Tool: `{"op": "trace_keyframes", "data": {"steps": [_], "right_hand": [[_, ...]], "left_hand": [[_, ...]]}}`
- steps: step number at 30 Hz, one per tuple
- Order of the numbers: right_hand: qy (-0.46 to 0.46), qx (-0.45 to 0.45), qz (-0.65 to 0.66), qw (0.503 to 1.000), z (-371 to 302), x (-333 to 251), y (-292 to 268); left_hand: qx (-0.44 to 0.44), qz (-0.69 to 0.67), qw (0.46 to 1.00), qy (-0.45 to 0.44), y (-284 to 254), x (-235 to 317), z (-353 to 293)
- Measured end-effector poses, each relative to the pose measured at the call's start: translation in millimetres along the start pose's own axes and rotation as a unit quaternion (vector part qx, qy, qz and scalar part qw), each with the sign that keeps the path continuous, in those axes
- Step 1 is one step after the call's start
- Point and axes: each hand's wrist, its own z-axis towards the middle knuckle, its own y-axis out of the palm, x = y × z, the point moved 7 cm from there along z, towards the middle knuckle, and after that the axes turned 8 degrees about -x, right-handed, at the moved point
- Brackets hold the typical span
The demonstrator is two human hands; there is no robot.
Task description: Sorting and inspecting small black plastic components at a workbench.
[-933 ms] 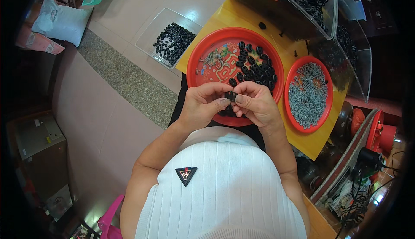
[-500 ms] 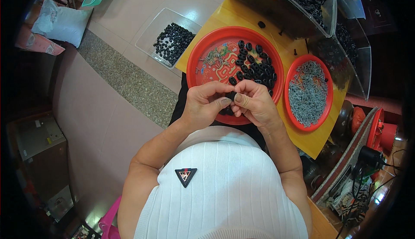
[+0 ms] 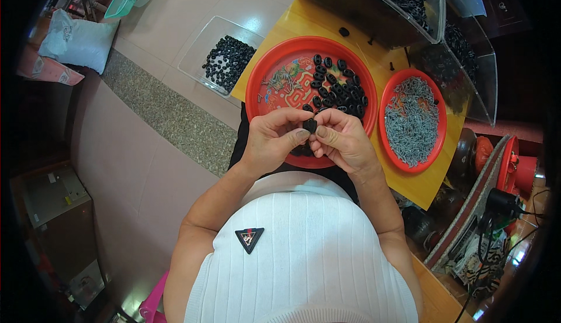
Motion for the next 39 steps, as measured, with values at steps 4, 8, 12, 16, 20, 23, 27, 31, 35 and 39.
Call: {"op": "trace_keyframes", "data": {"steps": [4,8,12,16,20,23,27,31,35,39], "right_hand": [[-0.003,0.019,-0.058,0.998,0,-4,4],[-0.010,0.035,-0.096,0.995,-3,-5,5],[-0.009,0.060,-0.145,0.988,-7,-7,3],[0.009,0.062,-0.197,0.978,-7,-11,-1],[0.005,0.067,-0.235,0.970,-5,-20,1],[0.015,0.073,-0.259,0.963,-4,-21,1],[0.010,0.075,-0.282,0.956,-6,-22,3],[0.009,0.081,-0.295,0.952,-7,-20,2],[0.011,0.067,-0.285,0.956,-7,-17,3],[0.010,0.044,-0.233,0.971,-9,-15,2]], "left_hand": [[-0.002,0.021,1.000,0.021,0,3,-1],[0.006,0.035,0.999,0.012,-2,-1,-4],[0.010,0.008,1.000,0.011,3,-5,-6],[0.026,0.063,0.997,0.023,10,-4,-10],[0.058,0.128,0.990,0.031,11,0,-12],[0.070,0.120,0.990,0.031,12,-1,-11],[0.068,0.140,0.987,0.035,13,-1,-12],[0.073,0.142,0.987,0.027,10,-3,-14],[0.064,0.116,0.991,0.036,13,-2,-13],[0.053,0.097,0.993,0.040,15,0,-11]]}}
